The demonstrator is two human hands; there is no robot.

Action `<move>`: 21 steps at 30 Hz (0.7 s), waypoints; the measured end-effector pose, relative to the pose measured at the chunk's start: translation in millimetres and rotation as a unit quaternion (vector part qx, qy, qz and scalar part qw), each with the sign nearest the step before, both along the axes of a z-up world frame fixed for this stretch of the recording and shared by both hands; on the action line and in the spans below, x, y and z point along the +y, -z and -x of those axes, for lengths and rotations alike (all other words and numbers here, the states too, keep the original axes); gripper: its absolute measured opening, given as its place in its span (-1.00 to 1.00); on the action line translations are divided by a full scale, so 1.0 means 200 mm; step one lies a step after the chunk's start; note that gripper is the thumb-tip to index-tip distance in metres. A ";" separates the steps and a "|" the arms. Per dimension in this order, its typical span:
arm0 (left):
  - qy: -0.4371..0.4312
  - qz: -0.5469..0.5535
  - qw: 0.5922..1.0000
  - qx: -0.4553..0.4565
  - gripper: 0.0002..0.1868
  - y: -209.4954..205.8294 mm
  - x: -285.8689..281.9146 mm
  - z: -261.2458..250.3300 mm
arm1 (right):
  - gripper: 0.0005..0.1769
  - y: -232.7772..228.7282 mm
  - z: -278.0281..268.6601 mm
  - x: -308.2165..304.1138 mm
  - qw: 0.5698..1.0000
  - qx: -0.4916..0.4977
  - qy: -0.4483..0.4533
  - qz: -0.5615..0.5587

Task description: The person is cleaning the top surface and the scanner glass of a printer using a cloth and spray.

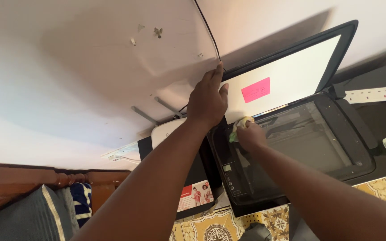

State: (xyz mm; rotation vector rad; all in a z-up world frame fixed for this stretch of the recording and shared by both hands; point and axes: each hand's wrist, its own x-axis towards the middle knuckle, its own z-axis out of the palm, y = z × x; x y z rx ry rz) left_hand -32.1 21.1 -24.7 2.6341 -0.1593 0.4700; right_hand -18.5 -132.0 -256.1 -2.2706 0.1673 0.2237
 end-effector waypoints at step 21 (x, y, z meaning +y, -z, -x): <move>-0.081 0.234 0.967 0.057 -0.64 0.05 0.13 -0.14 | -0.73 0.02 -0.19 0.14 0.835 0.193 0.278 -0.434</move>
